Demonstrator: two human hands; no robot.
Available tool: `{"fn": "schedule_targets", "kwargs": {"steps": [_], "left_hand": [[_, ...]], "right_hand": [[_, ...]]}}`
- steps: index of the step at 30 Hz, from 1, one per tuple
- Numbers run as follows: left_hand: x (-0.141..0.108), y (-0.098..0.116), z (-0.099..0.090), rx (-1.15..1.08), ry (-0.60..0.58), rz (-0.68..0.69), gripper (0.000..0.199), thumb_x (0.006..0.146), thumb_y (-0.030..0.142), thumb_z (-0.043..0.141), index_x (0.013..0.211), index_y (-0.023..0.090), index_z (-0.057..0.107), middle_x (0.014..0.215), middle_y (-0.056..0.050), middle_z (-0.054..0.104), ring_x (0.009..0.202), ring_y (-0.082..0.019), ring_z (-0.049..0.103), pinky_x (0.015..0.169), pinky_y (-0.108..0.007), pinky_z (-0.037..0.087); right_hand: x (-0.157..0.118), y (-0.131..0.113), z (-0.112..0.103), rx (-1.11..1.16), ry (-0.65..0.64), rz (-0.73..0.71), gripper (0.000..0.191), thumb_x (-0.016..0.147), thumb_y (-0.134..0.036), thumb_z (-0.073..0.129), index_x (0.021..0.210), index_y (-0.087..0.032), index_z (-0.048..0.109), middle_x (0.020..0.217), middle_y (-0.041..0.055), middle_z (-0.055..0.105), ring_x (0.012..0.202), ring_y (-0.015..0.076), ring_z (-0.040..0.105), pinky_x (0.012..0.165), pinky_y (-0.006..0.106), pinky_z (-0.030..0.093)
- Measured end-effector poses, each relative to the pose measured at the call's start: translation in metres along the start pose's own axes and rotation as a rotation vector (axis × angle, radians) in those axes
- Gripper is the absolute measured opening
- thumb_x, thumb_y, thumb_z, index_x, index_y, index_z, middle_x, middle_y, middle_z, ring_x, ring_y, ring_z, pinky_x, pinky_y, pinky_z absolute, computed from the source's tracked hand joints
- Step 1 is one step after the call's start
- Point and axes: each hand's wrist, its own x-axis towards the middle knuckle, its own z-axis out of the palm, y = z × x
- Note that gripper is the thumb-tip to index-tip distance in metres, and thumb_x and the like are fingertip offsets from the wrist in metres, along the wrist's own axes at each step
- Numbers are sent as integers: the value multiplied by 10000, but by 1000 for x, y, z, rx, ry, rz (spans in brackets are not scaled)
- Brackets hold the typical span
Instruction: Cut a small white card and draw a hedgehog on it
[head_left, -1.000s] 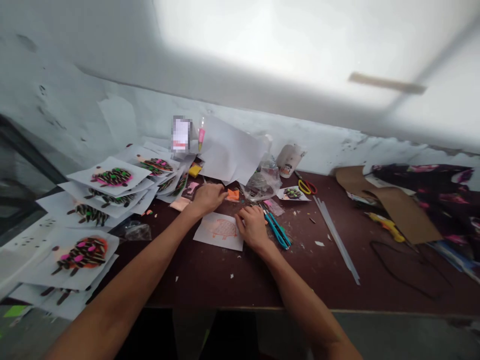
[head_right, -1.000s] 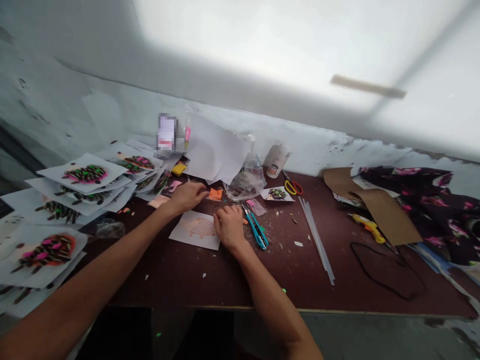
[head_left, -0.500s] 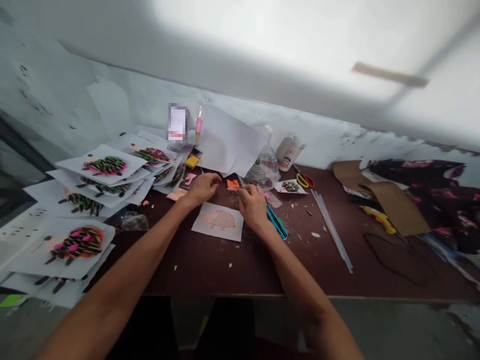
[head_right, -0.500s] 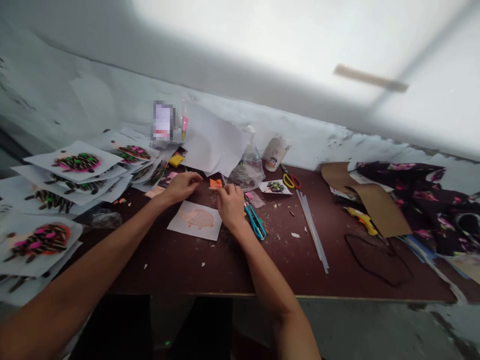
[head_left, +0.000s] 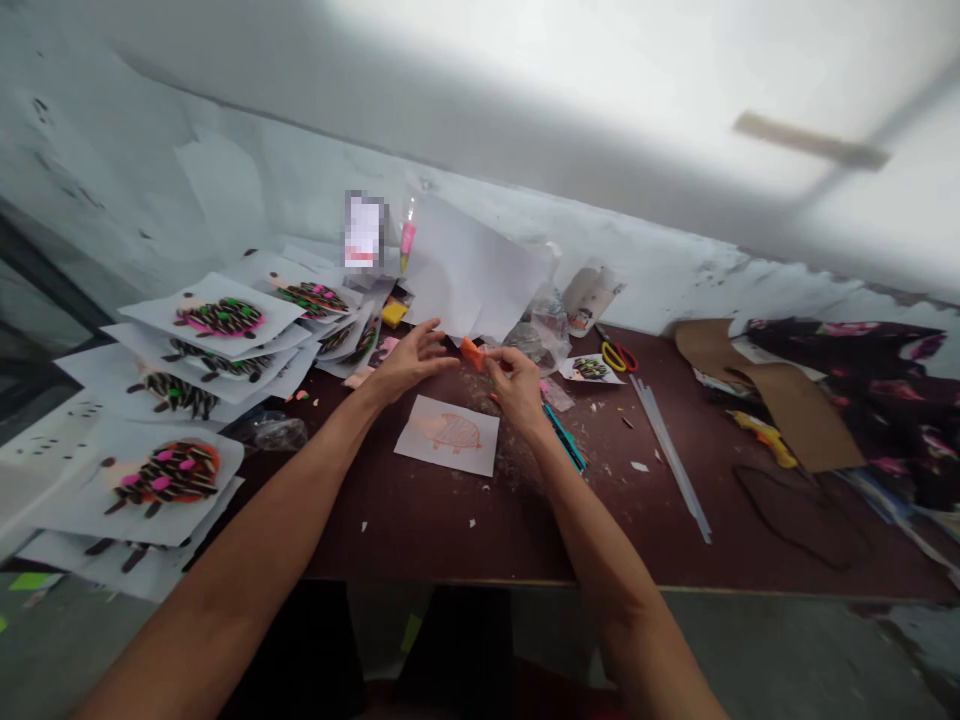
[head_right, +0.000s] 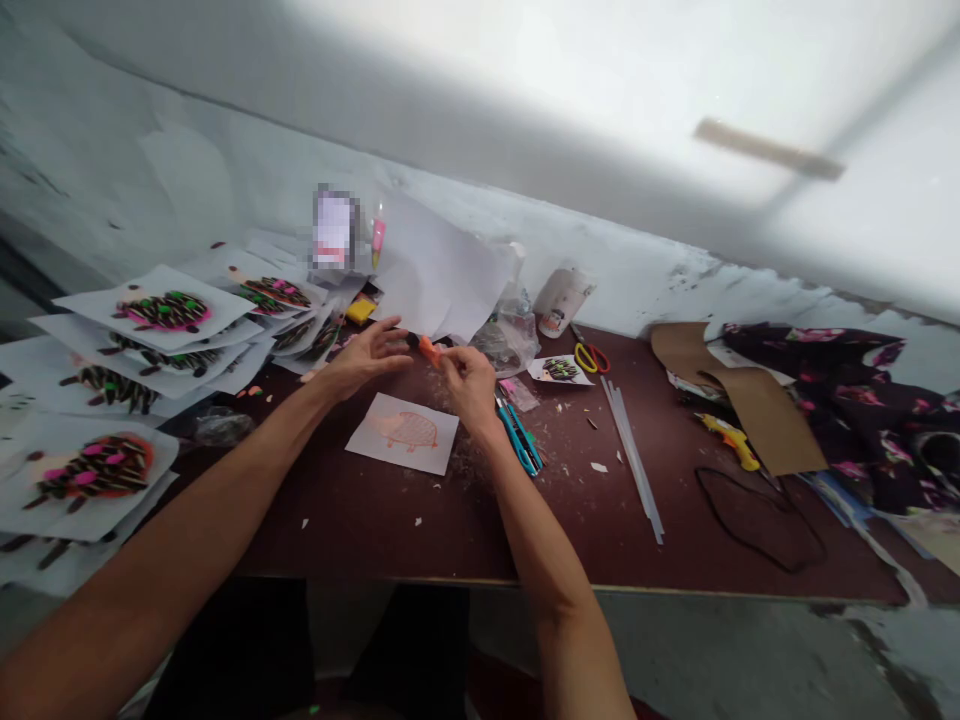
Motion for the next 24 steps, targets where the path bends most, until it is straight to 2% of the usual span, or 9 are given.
{"fn": "schedule_targets", "kwargs": {"steps": [2, 3, 5, 7, 11, 13, 16, 19, 24], "left_hand": [[-3, 7, 2, -148, -152, -58, 619, 801, 337, 728, 1352, 172, 497, 1262, -154, 654, 1013, -220, 692, 837, -370, 578], [-5, 9, 3, -172, -188, -93, 541, 804, 363, 732, 1273, 158, 554, 1159, -137, 702, 926, -209, 711, 789, -354, 589], [-7, 13, 4, -157, -195, -130, 401, 815, 406, 724, 1109, 156, 615, 944, -85, 747, 741, -169, 708, 689, -318, 593], [-7, 14, 3, -115, -178, -130, 325, 821, 422, 719, 1000, 172, 614, 835, -48, 740, 658, -143, 684, 639, -290, 583], [-6, 15, 0, -98, -151, -77, 290, 797, 383, 739, 916, 183, 565, 868, -42, 735, 753, -155, 703, 689, -292, 584], [-7, 16, 0, -123, -142, -80, 295, 786, 361, 743, 897, 184, 535, 860, -38, 728, 759, -161, 706, 690, -301, 585], [-8, 18, 2, -143, -116, -108, 295, 790, 330, 739, 901, 183, 508, 792, -22, 714, 682, -155, 697, 616, -284, 573], [-8, 17, 3, -125, -69, -108, 290, 795, 305, 738, 911, 179, 504, 766, -23, 715, 639, -151, 692, 566, -266, 554], [-6, 15, 1, -116, -93, -117, 327, 814, 338, 726, 1033, 164, 558, 912, -68, 750, 741, -178, 729, 635, -310, 597]], "right_hand": [[-8, -3, -1, 271, -49, 98, 217, 866, -374, 592, 803, -192, 693, 730, 20, 638, 672, 153, 502, 670, 283, 410], [-11, -4, -1, 354, -67, 134, 228, 830, -403, 628, 767, -191, 686, 691, 10, 624, 639, 143, 486, 639, 273, 400], [-15, -6, 0, 445, -89, 184, 265, 767, -452, 685, 718, -191, 680, 650, -1, 603, 606, 129, 462, 595, 260, 377], [-17, -7, 0, 502, -114, 232, 316, 739, -505, 701, 703, -191, 680, 620, -12, 572, 580, 117, 433, 553, 248, 342], [-18, -7, 0, 596, -170, 311, 410, 741, -589, 677, 654, -190, 645, 548, -43, 459, 517, 89, 353, 495, 232, 253], [-18, -6, 0, 624, -190, 321, 399, 731, -587, 690, 698, -190, 665, 553, -45, 466, 514, 87, 353, 487, 229, 240], [-18, -5, -1, 638, -186, 330, 358, 703, -545, 725, 757, -193, 693, 572, -38, 506, 535, 97, 387, 492, 227, 257], [-18, -5, -1, 627, -144, 340, 329, 677, -510, 753, 702, -192, 671, 592, -31, 531, 553, 100, 413, 510, 232, 284], [-20, -4, 2, 665, -114, 360, 360, 682, -527, 754, 659, -195, 616, 595, -35, 530, 553, 97, 411, 529, 228, 309]]}}
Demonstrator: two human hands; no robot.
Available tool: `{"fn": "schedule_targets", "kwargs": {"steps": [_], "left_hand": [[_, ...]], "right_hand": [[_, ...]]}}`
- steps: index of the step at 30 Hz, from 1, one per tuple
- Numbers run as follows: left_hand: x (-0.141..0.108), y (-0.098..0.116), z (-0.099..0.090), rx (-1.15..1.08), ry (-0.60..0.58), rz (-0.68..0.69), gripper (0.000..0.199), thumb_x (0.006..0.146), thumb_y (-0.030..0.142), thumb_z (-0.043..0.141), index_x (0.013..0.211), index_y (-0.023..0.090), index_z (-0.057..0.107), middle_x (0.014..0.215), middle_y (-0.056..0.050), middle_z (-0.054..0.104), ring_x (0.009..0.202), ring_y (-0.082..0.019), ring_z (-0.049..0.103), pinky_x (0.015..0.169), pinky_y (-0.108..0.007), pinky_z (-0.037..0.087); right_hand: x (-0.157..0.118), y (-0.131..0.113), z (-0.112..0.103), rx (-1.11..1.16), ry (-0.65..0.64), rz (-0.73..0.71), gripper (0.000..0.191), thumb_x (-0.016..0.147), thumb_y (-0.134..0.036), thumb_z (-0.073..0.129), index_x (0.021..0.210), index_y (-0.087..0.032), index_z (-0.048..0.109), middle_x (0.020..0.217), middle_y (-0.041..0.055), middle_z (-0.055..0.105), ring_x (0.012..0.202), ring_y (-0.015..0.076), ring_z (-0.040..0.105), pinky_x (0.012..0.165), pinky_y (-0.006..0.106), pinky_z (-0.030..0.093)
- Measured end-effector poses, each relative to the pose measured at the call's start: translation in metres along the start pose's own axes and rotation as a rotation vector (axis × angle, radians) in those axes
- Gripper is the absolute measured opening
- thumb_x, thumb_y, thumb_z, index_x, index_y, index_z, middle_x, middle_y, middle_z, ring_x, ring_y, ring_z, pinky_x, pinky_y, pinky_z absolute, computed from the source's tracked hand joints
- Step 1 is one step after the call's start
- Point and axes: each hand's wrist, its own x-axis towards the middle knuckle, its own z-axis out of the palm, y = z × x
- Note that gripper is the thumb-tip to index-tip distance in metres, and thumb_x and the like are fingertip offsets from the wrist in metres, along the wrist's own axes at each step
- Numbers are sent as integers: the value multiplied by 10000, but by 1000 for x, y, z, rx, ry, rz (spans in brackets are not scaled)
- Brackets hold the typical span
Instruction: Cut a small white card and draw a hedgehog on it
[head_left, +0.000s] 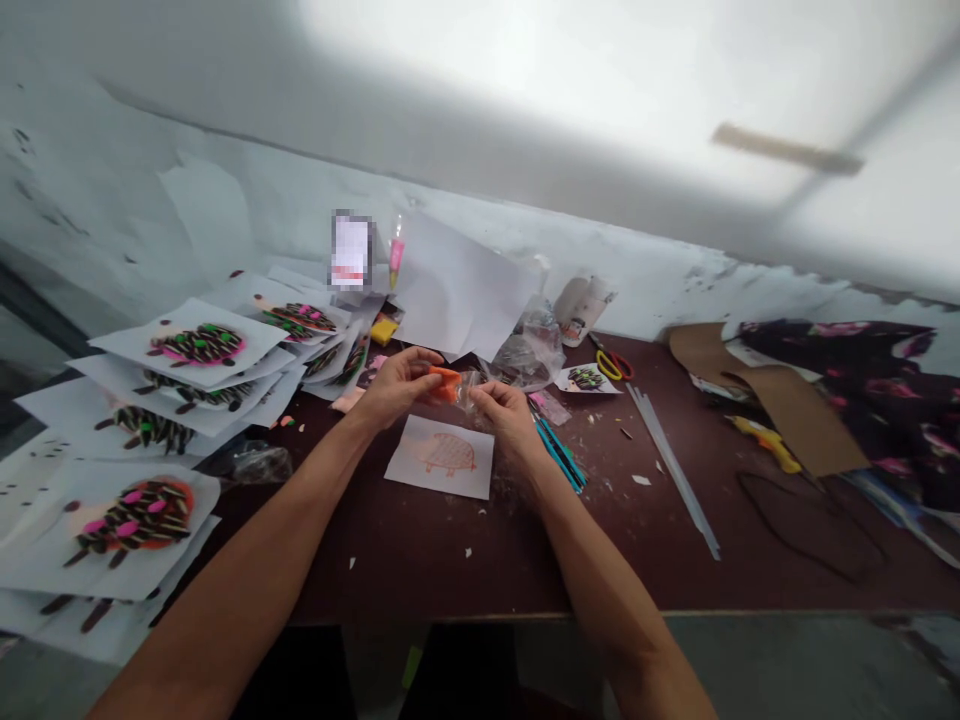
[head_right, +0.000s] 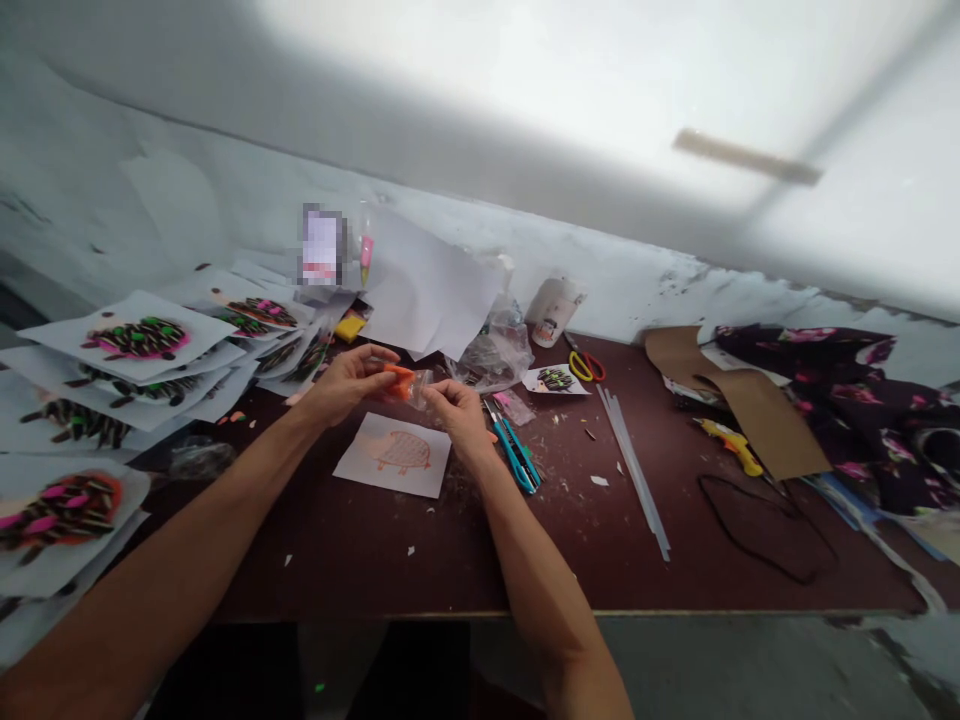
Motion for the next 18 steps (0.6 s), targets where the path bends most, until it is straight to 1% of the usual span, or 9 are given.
{"fn": "schedule_targets", "kwargs": {"steps": [2, 5, 9, 11, 13, 15, 17, 18], "left_hand": [[0, 0, -1, -12, -23, 13, 320, 814, 343, 726, 1045, 158, 603, 976, -84, 756, 788, -183, 735, 694, -329, 609], [-1, 2, -1, -44, -38, 3, 264, 800, 313, 734, 999, 162, 650, 985, -75, 764, 826, -183, 736, 747, -341, 612], [-3, 4, -2, -63, -57, -16, 248, 778, 270, 742, 988, 163, 664, 960, -62, 766, 844, -172, 729, 767, -335, 606], [-4, 5, -2, -47, -56, -26, 215, 776, 262, 740, 947, 159, 660, 898, -49, 759, 795, -158, 721, 739, -318, 605], [-4, 6, -1, -20, -57, -55, 178, 783, 258, 727, 906, 161, 641, 838, -36, 738, 730, -148, 705, 662, -295, 601], [-5, 6, 1, -6, -72, -97, 169, 798, 266, 709, 897, 170, 611, 830, -37, 719, 711, -156, 692, 573, -275, 583], [-6, 7, 4, -30, -91, -126, 176, 805, 272, 700, 890, 178, 578, 831, -40, 703, 713, -166, 684, 524, -263, 566], [-7, 8, 5, -54, -98, -133, 183, 804, 269, 701, 892, 180, 567, 831, -39, 698, 710, -164, 682, 526, -264, 568]], "right_hand": [[0, 1, 0, 21, 5, 12, 405, 694, -568, 734, 628, -198, 584, 563, -42, 494, 532, 93, 381, 517, 227, 292], [0, 3, 0, 62, -26, 41, 435, 712, -602, 710, 624, -194, 586, 551, -42, 480, 511, 88, 360, 497, 228, 264], [0, 3, -1, 80, -44, 52, 339, 681, -511, 771, 708, -192, 660, 564, -44, 517, 507, 88, 389, 495, 221, 273], [-1, 2, -1, 84, -66, 57, 311, 655, -476, 792, 718, -197, 671, 594, -34, 562, 523, 96, 426, 509, 224, 307], [-2, 0, 0, 78, -101, 64, 295, 642, -452, 799, 701, -196, 664, 613, -26, 589, 540, 102, 457, 532, 232, 338], [-3, -2, 1, 59, -122, 61, 281, 655, -430, 789, 675, -193, 641, 604, -31, 579, 539, 97, 461, 547, 235, 346], [-3, -3, 2, 24, -99, 36, 272, 689, -417, 755, 652, -192, 607, 582, -42, 544, 527, 88, 438, 543, 230, 328], [-3, -3, 2, -1, -74, 19, 272, 704, -412, 735, 641, -193, 587, 568, -49, 521, 518, 83, 418, 533, 226, 311]]}}
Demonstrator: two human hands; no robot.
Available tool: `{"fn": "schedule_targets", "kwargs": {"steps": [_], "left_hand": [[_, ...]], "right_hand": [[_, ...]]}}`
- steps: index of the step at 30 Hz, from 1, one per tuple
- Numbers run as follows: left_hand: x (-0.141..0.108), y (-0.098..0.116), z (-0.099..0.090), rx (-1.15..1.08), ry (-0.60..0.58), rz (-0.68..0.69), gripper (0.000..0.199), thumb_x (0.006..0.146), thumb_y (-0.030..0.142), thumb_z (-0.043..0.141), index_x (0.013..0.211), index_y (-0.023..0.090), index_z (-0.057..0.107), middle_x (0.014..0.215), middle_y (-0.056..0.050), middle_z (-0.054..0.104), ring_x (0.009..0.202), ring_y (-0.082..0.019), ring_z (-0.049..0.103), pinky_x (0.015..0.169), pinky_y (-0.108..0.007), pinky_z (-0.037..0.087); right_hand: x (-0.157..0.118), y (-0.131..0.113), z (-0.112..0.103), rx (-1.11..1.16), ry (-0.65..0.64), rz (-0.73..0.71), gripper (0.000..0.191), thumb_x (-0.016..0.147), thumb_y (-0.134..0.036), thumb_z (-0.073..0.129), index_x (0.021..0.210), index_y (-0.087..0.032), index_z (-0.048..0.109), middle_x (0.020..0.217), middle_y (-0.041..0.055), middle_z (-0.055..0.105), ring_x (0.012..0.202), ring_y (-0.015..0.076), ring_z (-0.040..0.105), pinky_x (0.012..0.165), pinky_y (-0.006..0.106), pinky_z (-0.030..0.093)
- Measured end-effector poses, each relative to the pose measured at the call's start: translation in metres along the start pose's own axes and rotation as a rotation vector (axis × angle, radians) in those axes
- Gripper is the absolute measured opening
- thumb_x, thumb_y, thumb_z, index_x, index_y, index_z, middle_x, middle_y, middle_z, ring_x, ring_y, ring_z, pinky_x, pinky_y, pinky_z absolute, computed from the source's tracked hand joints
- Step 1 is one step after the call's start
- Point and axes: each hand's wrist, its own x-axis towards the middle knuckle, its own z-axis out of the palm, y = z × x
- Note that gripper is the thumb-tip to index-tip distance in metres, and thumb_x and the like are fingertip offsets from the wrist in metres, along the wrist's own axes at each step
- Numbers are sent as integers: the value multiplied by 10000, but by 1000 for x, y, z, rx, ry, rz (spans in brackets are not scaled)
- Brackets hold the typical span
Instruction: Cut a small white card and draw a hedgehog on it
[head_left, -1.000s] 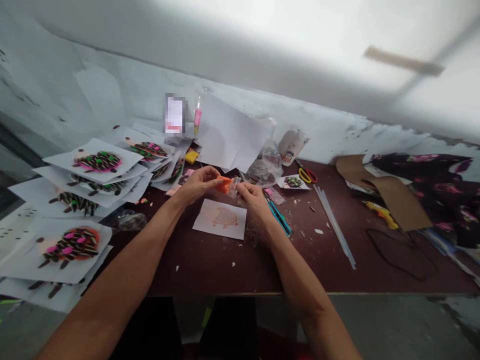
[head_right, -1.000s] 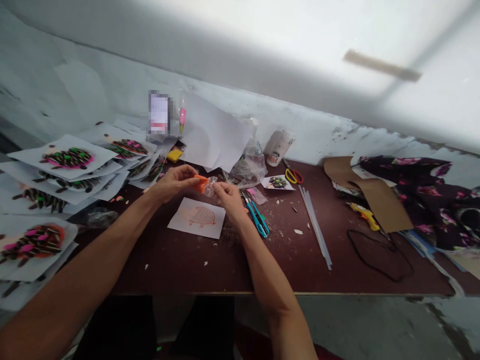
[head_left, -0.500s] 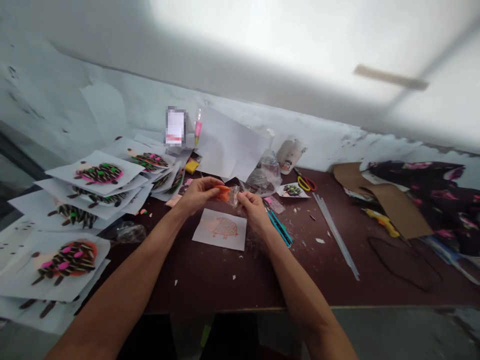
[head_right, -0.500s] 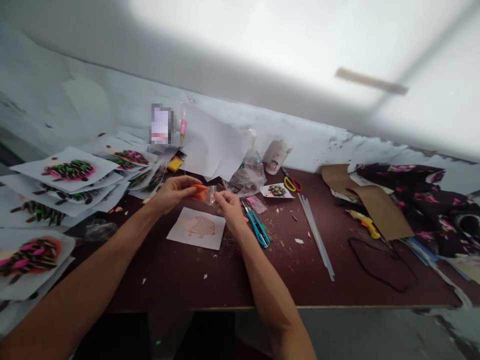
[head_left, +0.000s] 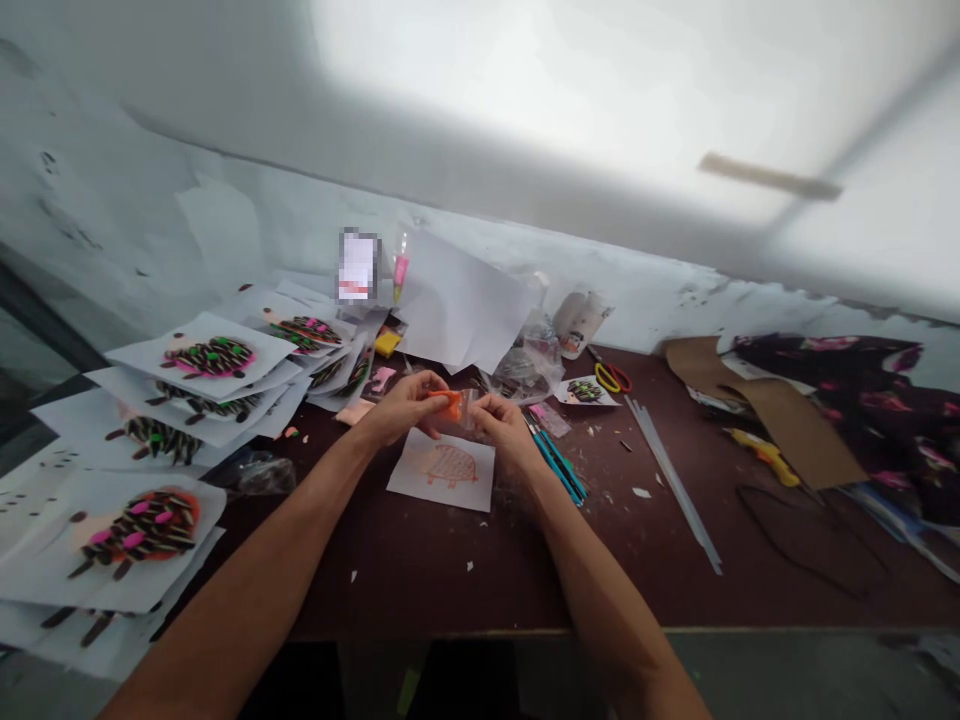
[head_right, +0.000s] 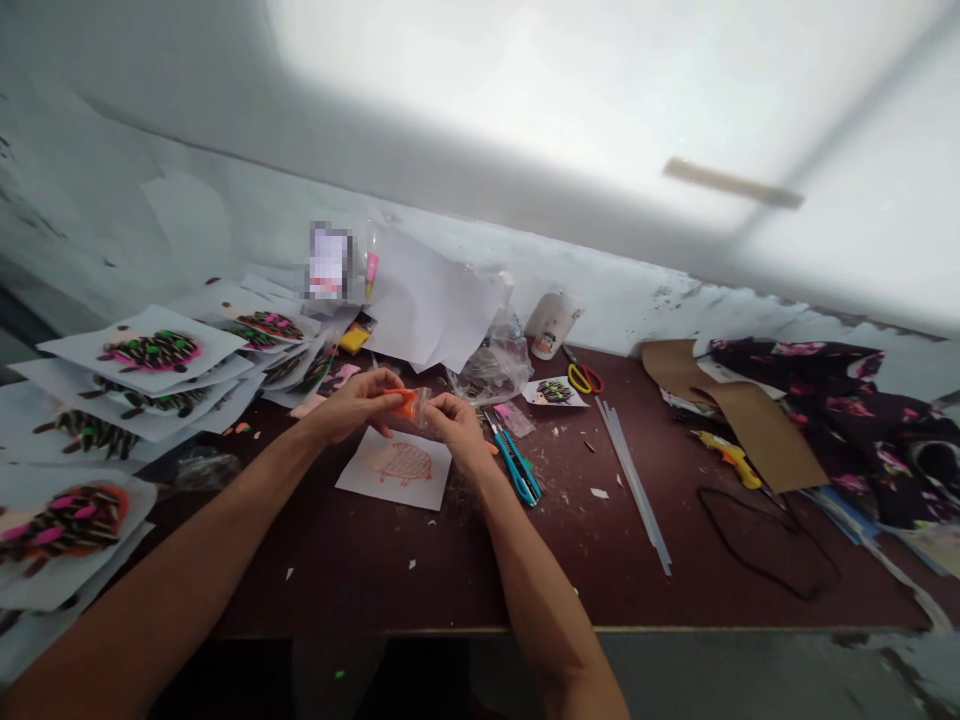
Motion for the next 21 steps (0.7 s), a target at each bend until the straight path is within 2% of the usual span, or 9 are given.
{"fn": "schedule_targets", "kwargs": {"steps": [2, 7, 11, 14, 17, 21], "left_hand": [[-1, 1, 3, -46, -13, -1, 206, 792, 253, 713, 922, 179, 571, 842, -32, 698, 691, -147, 679, 568, -274, 584], [-2, 2, 5, -26, -74, -3, 239, 776, 299, 750, 940, 149, 664, 800, -32, 714, 698, -150, 690, 662, -306, 597], [0, 0, 1, -36, -38, -25, 224, 785, 320, 755, 926, 152, 707, 841, -52, 742, 724, -171, 698, 681, -336, 603], [2, -3, -4, -83, -76, -63, 185, 804, 278, 739, 942, 157, 714, 885, -62, 756, 771, -170, 714, 754, -339, 601], [3, -5, -9, -139, -124, -78, 217, 815, 245, 722, 1012, 161, 691, 928, -60, 756, 801, -151, 720, 791, -314, 590], [4, -9, -13, -155, -51, 3, 253, 799, 237, 743, 1008, 156, 625, 978, -65, 742, 831, -142, 715, 773, -280, 584]], "right_hand": [[1, 1, 0, -60, 35, -21, 264, 710, -402, 705, 631, -195, 560, 543, -60, 483, 501, 78, 383, 512, 222, 279], [7, 11, -1, -155, 10, -60, 266, 705, -408, 668, 628, -202, 518, 532, -66, 458, 491, 81, 373, 491, 217, 278], [10, 18, -2, -162, 68, -106, 195, 717, -366, 603, 661, -212, 498, 532, -64, 468, 476, 89, 394, 483, 222, 313], [9, 19, -1, -180, 117, -106, 177, 702, -346, 608, 720, -222, 484, 542, -70, 478, 464, 94, 407, 467, 221, 321], [6, 16, 2, -159, 102, -147, 206, 713, -335, 621, 789, -235, 457, 565, -83, 473, 477, 96, 413, 470, 214, 326], [2, 15, 5, -201, 109, -237, 185, 756, -342, 623, 752, -223, 482, 589, -68, 458, 518, 95, 401, 501, 216, 326]]}}
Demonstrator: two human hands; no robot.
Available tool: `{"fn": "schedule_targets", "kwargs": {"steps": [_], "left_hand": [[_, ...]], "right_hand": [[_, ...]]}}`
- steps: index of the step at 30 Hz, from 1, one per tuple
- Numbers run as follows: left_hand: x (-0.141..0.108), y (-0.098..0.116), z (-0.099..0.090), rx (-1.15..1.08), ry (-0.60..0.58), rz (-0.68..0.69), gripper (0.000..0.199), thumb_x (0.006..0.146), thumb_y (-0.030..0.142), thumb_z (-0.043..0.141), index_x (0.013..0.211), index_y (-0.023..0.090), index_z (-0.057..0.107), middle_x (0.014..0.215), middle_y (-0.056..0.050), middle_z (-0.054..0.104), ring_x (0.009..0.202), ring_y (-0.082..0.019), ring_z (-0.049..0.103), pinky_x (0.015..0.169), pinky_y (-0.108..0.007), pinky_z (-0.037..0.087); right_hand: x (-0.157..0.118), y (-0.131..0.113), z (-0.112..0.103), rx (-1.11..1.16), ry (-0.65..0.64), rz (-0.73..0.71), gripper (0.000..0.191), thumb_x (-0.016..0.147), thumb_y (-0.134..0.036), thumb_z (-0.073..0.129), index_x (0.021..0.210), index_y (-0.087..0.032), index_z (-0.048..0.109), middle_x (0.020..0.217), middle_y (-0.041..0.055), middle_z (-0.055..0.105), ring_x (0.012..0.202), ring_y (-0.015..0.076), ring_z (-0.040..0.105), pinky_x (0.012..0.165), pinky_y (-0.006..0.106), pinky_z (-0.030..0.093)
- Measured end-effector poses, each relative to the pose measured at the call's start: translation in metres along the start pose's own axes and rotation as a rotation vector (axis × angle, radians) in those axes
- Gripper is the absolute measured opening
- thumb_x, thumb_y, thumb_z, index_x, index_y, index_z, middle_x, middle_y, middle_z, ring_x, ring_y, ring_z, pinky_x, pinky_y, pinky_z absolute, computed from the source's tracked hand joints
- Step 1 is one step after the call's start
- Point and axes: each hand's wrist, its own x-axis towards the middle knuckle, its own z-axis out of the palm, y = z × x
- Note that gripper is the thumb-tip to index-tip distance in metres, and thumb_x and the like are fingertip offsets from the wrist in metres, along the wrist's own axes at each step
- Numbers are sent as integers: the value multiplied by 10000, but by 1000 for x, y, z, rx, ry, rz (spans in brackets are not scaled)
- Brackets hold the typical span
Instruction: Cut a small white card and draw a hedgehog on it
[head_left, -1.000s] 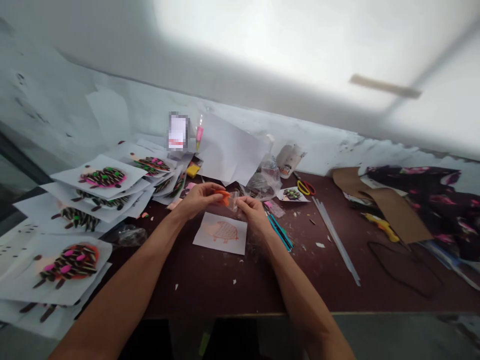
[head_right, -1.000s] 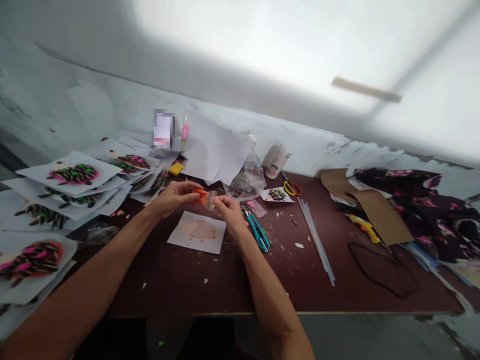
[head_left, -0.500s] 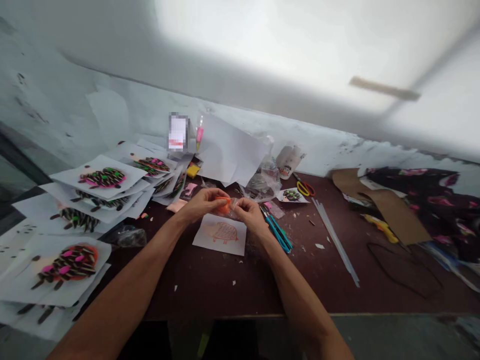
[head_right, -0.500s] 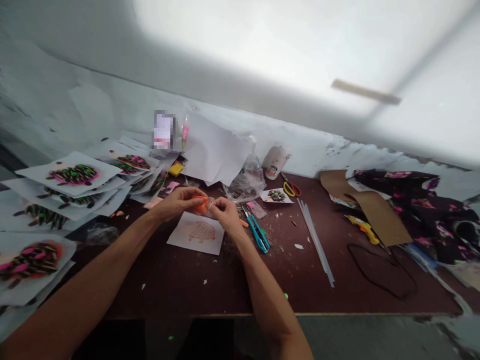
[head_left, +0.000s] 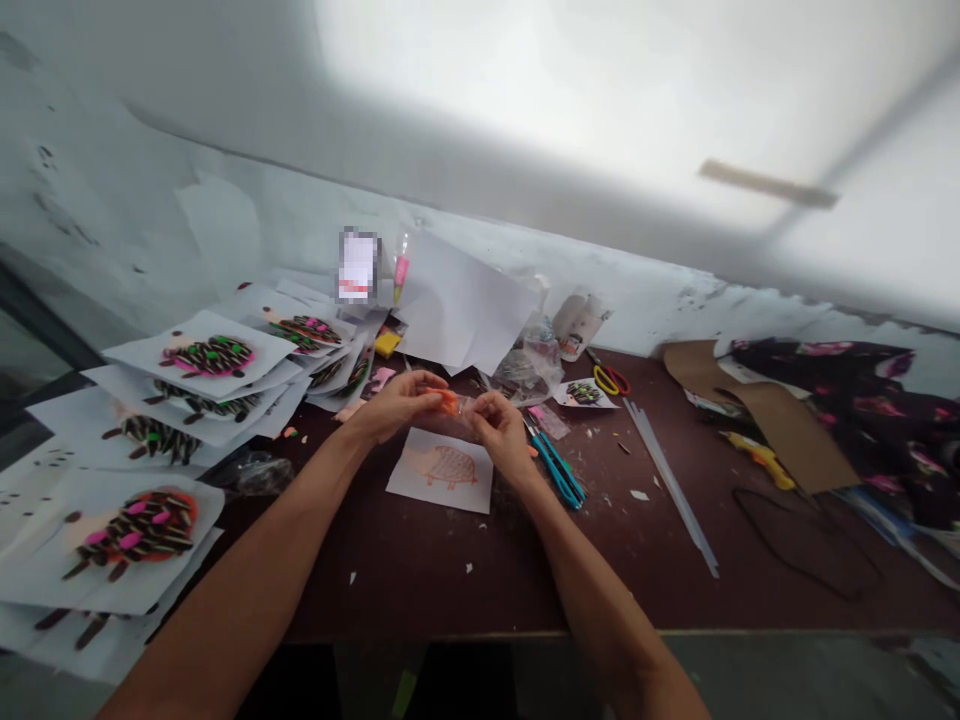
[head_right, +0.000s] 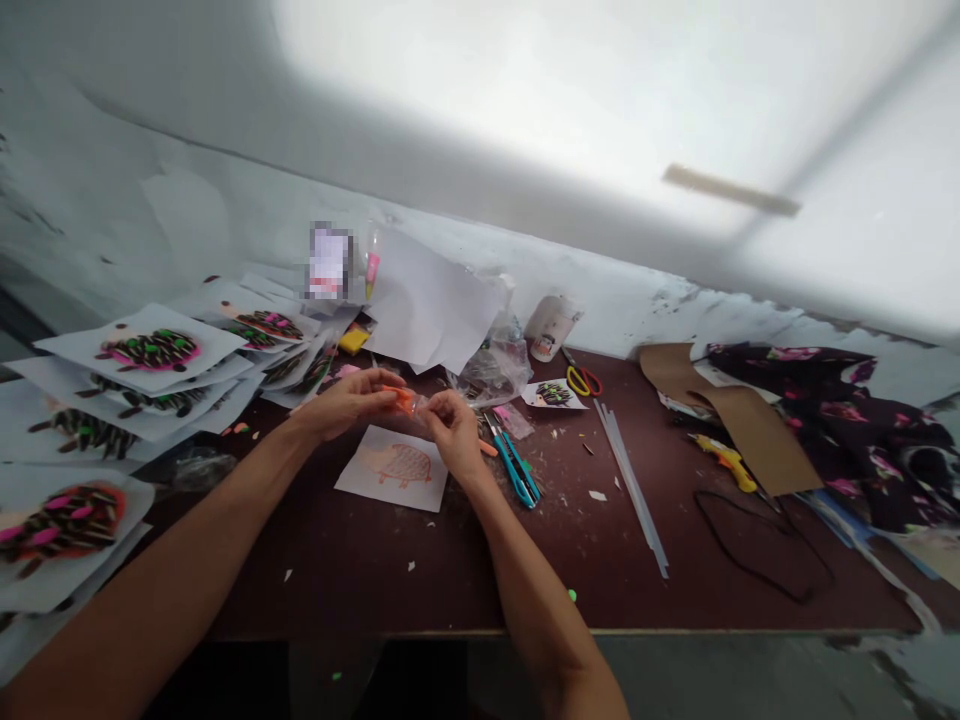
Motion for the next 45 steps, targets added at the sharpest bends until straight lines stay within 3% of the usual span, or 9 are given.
{"fn": "schedule_targets", "kwargs": {"steps": [5, 8, 12, 18, 31, 33, 36, 39, 45], "left_hand": [[0, 3, 1, -50, 34, 9, 167, 835, 266, 705, 942, 168, 621, 968, -39, 728, 844, -137, 708, 797, -284, 581], [-1, 6, 3, -55, 49, -4, 162, 805, 236, 726, 930, 162, 657, 940, -34, 736, 832, -131, 705, 791, -271, 578], [-1, 7, 3, 6, 100, -15, 149, 765, 227, 763, 863, 152, 680, 838, -28, 739, 748, -133, 700, 730, -275, 591], [0, 8, 6, 51, 140, -38, 100, 732, 126, 749, 793, 139, 672, 762, -13, 728, 656, -121, 690, 654, -265, 598], [2, 3, 22, 277, 281, 1, 40, 769, 124, 656, 768, 154, 629, 704, 3, 634, 567, -109, 612, 485, -231, 549], [2, 1, 21, 311, 251, 21, 30, 782, 187, 652, 786, 159, 639, 720, -2, 629, 597, -130, 624, 490, -249, 554], [0, 2, 14, 274, 101, 41, 124, 777, 270, 669, 850, 170, 668, 793, -23, 667, 704, -157, 662, 593, -282, 582], [-2, 2, 7, 227, 2, 59, 237, 696, 238, 738, 915, 178, 670, 858, -28, 701, 763, -155, 675, 663, -282, 578], [-1, 1, 12, 216, 61, 21, 201, 671, 191, 735, 853, 145, 662, 773, -27, 705, 662, -144, 672, 599, -272, 568]], "right_hand": [[1, 4, -1, -63, 37, -78, 150, 796, -314, 577, 697, -205, 549, 658, -19, 551, 586, 112, 462, 566, 236, 382], [4, 10, -2, -20, 47, -5, 137, 751, -306, 603, 760, -191, 677, 708, 9, 648, 613, 135, 533, 598, 260, 434], [6, 14, 0, 71, 0, 110, 274, 715, -326, 663, 929, -199, 779, 822, 29, 740, 666, 173, 616, 613, 287, 482], [2, 11, 4, 105, -39, 168, 373, 725, -334, 687, 1060, -196, 772, 839, 17, 748, 645, 153, 610, 555, 245, 456], [-3, -2, 6, -11, -160, 142, 298, 770, -377, 712, 986, -180, 770, 788, 15, 727, 594, 115, 564, 585, 231, 474], [-5, -5, 8, -48, -161, 120, 280, 797, -378, 688, 978, -182, 770, 812, 17, 731, 614, 120, 575, 594, 231, 475], [-6, -9, 9, -116, -115, 82, 239, 813, -361, 675, 948, -191, 773, 812, 11, 727, 615, 123, 574, 594, 233, 463], [-6, -9, 9, -152, -96, 73, 202, 806, -350, 682, 909, -197, 765, 752, -4, 704, 588, 122, 554, 583, 237, 460], [-8, 0, 12, -25, -189, 83, 203, 849, -371, 634, 931, -191, 678, 817, 21, 691, 690, 143, 623, 648, 257, 531]]}}
